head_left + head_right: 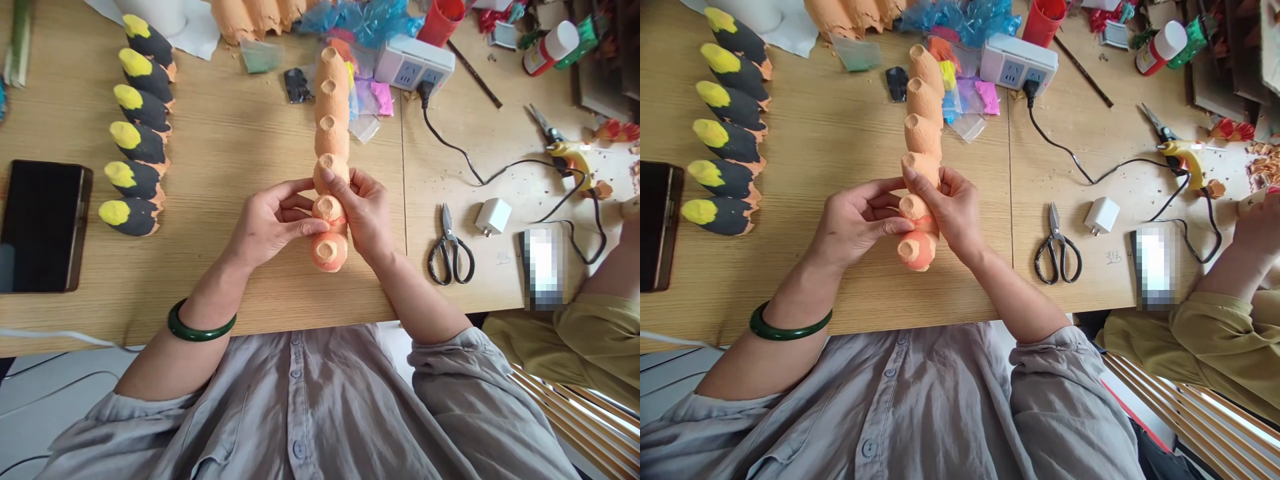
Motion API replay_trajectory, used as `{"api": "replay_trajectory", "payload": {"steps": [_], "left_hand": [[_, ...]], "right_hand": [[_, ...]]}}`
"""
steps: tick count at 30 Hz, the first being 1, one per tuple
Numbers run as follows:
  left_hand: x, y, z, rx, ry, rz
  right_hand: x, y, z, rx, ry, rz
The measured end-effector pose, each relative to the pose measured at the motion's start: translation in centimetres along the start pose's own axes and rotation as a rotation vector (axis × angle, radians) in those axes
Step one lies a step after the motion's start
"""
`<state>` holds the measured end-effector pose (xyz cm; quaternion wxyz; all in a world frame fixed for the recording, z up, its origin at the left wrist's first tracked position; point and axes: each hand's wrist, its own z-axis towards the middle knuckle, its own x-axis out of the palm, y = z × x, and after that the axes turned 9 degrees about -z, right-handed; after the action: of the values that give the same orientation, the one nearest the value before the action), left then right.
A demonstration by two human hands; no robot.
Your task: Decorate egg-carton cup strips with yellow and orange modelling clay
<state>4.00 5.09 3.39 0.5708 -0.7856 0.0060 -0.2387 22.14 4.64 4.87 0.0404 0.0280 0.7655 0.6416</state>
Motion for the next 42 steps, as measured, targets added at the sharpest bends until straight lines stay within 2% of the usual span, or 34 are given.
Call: {"api": "replay_trajectory", "payload": {"steps": [8,15,19,25,29,35,38,42], "left_hand": [[0.9,-0.4,-0.4,-0.008,-0.05,0.119],[1.5,-0.8,-0.5,0.024,-0.101,0.16],[1.3,-0.8,-0.4,0.054,-0.042,0.079],[0.8,-0.9,-0.4,-0.007,0.056,-0.026],[0.7,-0.8,-0.3,-0.039,0.03,-0.017],[0.9,-0.2,-0.3,0.007,0.002,0.04],[0.9,0.0,-0.4,0.017,0.007,0.046],[0.8,0.2,-0.5,0.023,0.005,0.07]], "right_hand": [[-0.1,-1.4,0.1,-0.039,-0.139,-0.174],[-0.1,-1.5,0.3,-0.041,-0.133,-0.22],[-0.3,-1.1,0.4,-0.054,-0.155,-0.204],[-0.3,-0.7,0.2,-0.076,-0.158,-0.197],[0.1,-1.0,0.0,-0.138,-0.165,-0.246],[0.4,-1.8,0.2,-0.227,-0.2,-0.283],[0.4,-1.9,0.0,-0.204,-0.22,-0.316],[0.4,-1.6,-0.7,-0.134,-0.181,-0.309]]}}
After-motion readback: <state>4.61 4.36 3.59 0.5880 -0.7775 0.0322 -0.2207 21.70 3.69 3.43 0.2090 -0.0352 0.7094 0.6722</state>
